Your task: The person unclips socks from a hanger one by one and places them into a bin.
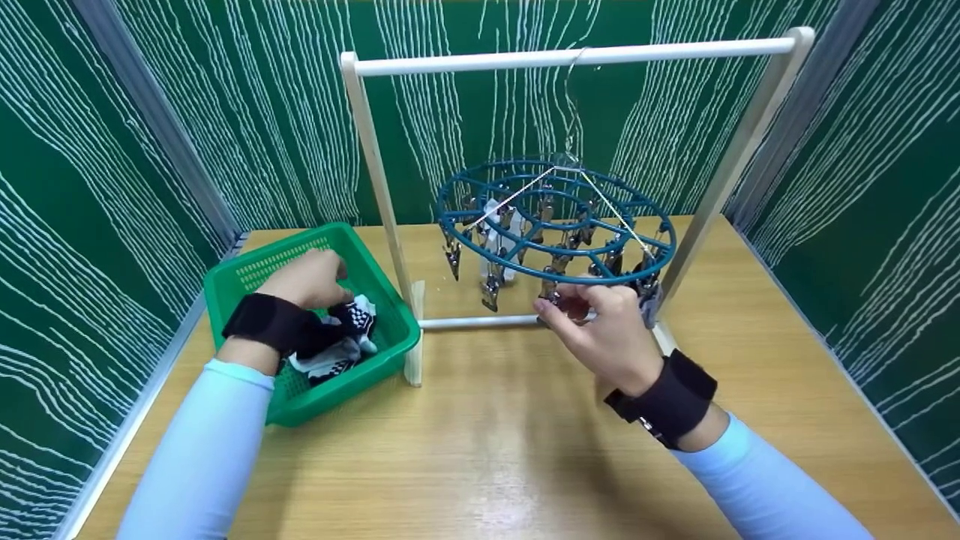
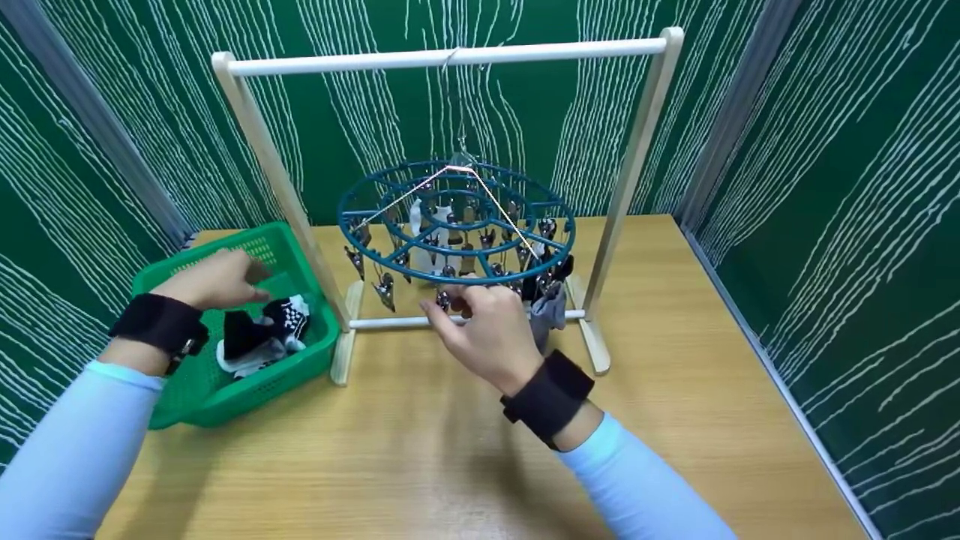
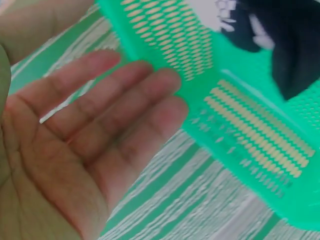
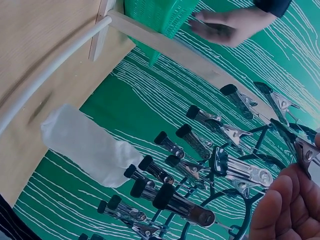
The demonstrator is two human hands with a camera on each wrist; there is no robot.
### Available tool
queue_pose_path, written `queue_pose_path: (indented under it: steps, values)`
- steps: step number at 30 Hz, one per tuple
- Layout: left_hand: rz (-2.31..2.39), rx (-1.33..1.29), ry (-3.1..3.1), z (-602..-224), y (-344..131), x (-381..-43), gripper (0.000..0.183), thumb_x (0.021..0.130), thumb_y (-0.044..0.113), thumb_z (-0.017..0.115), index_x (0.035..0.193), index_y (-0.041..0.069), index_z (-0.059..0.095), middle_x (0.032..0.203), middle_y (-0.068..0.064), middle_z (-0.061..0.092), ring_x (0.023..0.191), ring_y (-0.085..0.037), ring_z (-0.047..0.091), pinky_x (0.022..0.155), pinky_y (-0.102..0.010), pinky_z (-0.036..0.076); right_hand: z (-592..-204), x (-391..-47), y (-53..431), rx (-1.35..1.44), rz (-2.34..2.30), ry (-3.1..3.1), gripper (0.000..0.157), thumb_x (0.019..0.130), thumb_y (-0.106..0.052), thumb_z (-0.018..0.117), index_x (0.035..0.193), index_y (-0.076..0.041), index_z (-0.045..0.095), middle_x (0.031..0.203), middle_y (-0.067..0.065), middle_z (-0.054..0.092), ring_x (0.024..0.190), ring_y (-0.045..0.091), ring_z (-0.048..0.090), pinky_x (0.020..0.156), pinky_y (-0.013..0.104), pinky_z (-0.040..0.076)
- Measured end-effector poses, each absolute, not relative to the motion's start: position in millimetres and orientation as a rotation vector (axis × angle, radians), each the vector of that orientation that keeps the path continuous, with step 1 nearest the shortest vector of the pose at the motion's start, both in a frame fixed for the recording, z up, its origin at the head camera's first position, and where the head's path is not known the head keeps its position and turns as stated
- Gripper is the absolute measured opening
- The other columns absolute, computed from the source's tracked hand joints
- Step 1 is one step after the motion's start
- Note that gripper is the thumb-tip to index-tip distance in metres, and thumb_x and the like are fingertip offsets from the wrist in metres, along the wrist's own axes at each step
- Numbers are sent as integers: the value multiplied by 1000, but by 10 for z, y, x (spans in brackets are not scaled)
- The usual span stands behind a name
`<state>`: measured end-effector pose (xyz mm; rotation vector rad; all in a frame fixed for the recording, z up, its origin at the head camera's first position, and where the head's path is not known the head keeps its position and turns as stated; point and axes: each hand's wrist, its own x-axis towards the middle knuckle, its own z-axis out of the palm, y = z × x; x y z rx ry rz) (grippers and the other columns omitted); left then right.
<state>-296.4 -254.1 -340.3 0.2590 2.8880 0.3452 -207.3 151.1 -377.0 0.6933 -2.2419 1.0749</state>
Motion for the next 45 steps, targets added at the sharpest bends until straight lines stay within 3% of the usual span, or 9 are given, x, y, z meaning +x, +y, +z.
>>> queue_pose_path:
  steps: [1, 3, 10, 22, 30, 38, 45]
  values:
    - [356, 267, 2913, -3362, -2519, -2941, 48, 103, 22, 69, 141, -8, 65, 144, -30, 65, 134, -45, 63, 115, -63, 52, -3769, -2073, 1511, 693, 1077, -2242, 20, 94, -12, 86, 101, 7, 81, 83, 11, 80, 69, 16, 70, 66, 17, 57]
    - [392, 263, 2960, -3285, -2457, -2892, 49, 105, 23, 68, 144, -7, 64, 146, -29, 65, 137, -44, 62, 117, -63, 50, -3767, -2074, 1509, 696, 1081, -2241, 20, 94, -12, 85, 101, 7, 81, 83, 11, 80, 69, 16, 70, 66, 17, 58]
    - [555, 382, 3237, -3067, -2145, -2639, 39, 106, 23, 71, 136, -2, 67, 129, -23, 74, 114, -37, 72, 106, -55, 60, -3767, -2077, 1502, 705, 1085, -2242, 19, 95, -11, 85, 100, 7, 81, 83, 12, 80, 68, 15, 70, 65, 15, 57]
    - [600, 1219, 3572, -2972, -1576, -2302, 39, 105, 22, 74, 133, -4, 70, 137, -25, 73, 128, -39, 71, 111, -49, 59, -3807, -2075, 1502, 730, 1066, -2193, 16, 93, -6, 84, 99, 8, 80, 81, 11, 80, 66, 18, 71, 63, 24, 60]
    - [452, 1857, 3499, -3017, -1125, -2196, 33, 101, 19, 78, 125, -3, 76, 128, -21, 78, 120, -33, 76, 105, -40, 62, -3789, -2072, 1502, 732, 1074, -2208, 13, 95, -9, 84, 98, 4, 81, 81, 8, 79, 66, 16, 68, 63, 22, 58]
    - [359, 2024, 3396, -3071, -827, -2123, 30, 104, 18, 73, 127, 0, 77, 126, -16, 80, 123, -28, 77, 108, -38, 60, -3803, -2083, 1485, 764, 1054, -2163, 9, 93, -6, 84, 93, 2, 80, 76, 7, 77, 62, 15, 65, 60, 25, 57]
    - [156, 2122, 3430, -3124, -684, -2125, 23, 105, 17, 72, 122, 5, 81, 118, -10, 83, 115, -23, 80, 103, -35, 62, -3827, -2103, 1463, 769, 1044, -2165, 12, 93, -6, 84, 92, 4, 79, 75, 8, 76, 62, 14, 65, 60, 26, 57]
